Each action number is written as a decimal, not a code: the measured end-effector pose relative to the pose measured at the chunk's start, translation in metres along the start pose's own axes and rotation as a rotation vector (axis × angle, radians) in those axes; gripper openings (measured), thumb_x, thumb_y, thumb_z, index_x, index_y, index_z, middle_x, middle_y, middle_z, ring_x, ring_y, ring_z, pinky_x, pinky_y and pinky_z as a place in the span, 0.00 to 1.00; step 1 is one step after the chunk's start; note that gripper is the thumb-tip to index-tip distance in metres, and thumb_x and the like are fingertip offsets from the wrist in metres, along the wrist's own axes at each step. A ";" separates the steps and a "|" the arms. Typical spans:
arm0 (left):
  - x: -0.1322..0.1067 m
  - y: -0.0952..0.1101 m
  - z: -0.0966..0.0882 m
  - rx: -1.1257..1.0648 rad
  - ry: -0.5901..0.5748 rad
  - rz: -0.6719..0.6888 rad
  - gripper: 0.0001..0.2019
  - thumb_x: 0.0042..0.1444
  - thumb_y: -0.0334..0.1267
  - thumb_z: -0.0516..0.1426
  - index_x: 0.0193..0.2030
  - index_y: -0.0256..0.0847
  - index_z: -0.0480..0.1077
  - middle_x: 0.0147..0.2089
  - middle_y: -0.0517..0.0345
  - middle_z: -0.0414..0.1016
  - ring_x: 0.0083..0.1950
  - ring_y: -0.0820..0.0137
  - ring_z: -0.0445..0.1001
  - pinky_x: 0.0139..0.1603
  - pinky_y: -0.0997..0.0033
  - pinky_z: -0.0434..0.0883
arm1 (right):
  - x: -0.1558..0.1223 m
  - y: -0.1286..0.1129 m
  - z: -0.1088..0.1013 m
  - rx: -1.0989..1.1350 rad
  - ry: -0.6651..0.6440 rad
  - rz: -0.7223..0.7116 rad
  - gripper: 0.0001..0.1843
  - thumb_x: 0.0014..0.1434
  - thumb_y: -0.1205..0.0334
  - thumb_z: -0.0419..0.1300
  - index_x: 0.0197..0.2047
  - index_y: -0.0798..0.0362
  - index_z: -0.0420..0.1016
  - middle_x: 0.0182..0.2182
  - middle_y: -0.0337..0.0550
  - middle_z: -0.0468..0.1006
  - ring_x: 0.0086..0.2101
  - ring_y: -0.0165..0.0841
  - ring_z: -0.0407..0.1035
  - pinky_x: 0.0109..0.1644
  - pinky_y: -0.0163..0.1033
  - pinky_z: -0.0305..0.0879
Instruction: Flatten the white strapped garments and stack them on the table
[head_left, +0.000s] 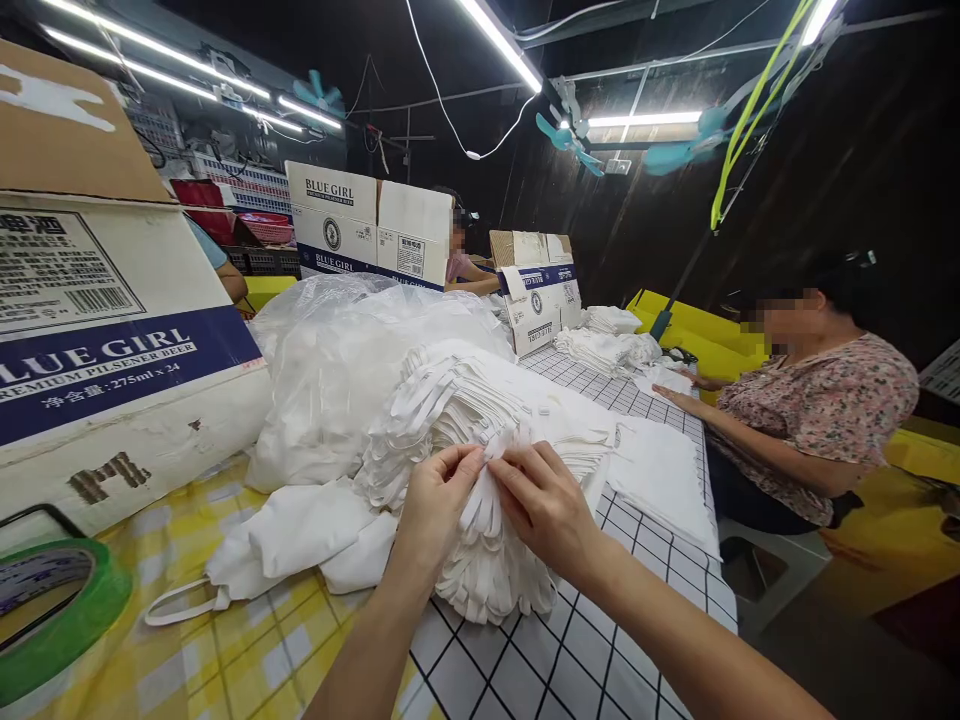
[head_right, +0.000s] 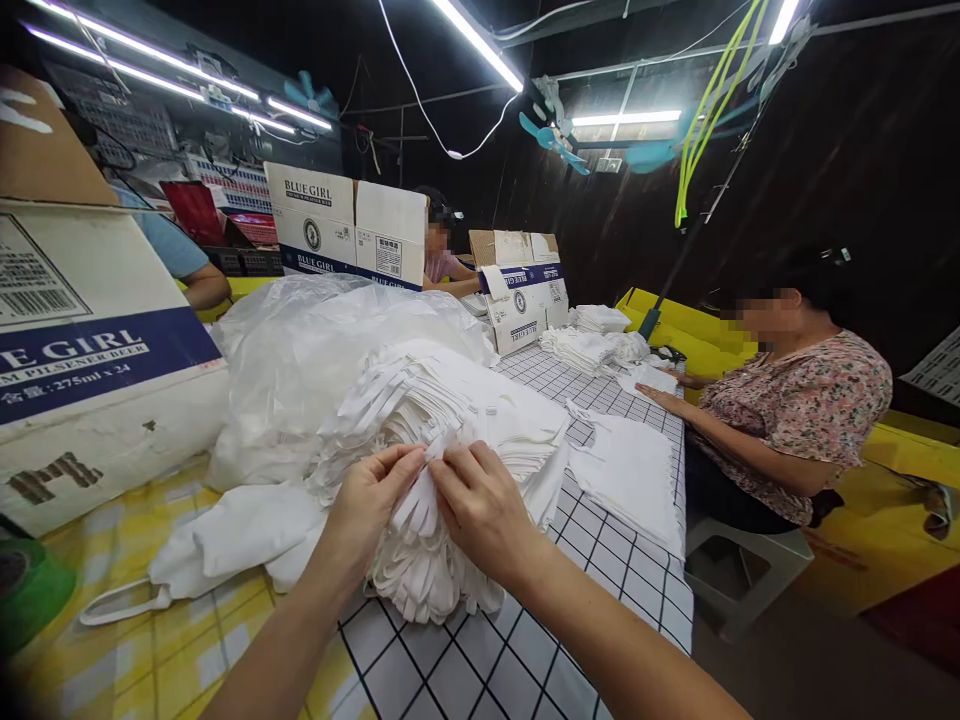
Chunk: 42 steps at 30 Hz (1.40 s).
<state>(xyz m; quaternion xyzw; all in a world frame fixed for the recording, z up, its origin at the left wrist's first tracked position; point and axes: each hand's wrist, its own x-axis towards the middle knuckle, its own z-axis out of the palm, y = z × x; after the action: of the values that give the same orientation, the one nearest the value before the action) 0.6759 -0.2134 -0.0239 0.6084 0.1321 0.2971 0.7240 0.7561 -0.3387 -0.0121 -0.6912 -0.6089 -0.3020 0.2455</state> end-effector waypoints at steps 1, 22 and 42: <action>0.000 0.001 0.001 0.020 0.002 0.019 0.13 0.48 0.45 0.59 0.35 0.37 0.74 0.32 0.57 0.76 0.34 0.71 0.71 0.34 0.76 0.67 | -0.001 -0.001 0.000 -0.002 -0.008 -0.002 0.13 0.60 0.70 0.50 0.46 0.54 0.69 0.36 0.47 0.71 0.36 0.35 0.62 0.40 0.43 0.65; -0.002 0.004 0.003 0.088 0.020 0.046 0.12 0.47 0.45 0.59 0.32 0.38 0.74 0.30 0.59 0.75 0.33 0.71 0.70 0.34 0.76 0.66 | -0.002 -0.004 -0.002 -0.015 0.011 -0.007 0.12 0.60 0.71 0.50 0.46 0.54 0.70 0.36 0.47 0.71 0.37 0.35 0.64 0.40 0.42 0.67; 0.000 0.002 -0.003 -0.016 -0.041 -0.026 0.13 0.48 0.46 0.59 0.31 0.36 0.71 0.27 0.62 0.69 0.28 0.77 0.64 0.28 0.80 0.62 | -0.024 -0.014 -0.013 0.079 0.032 0.068 0.16 0.57 0.72 0.51 0.49 0.51 0.67 0.46 0.50 0.67 0.46 0.38 0.61 0.48 0.47 0.64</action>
<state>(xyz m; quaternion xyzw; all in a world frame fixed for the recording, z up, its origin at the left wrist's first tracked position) 0.6739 -0.2114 -0.0230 0.6068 0.1227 0.2760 0.7352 0.7389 -0.3623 -0.0206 -0.6963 -0.5926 -0.2801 0.2925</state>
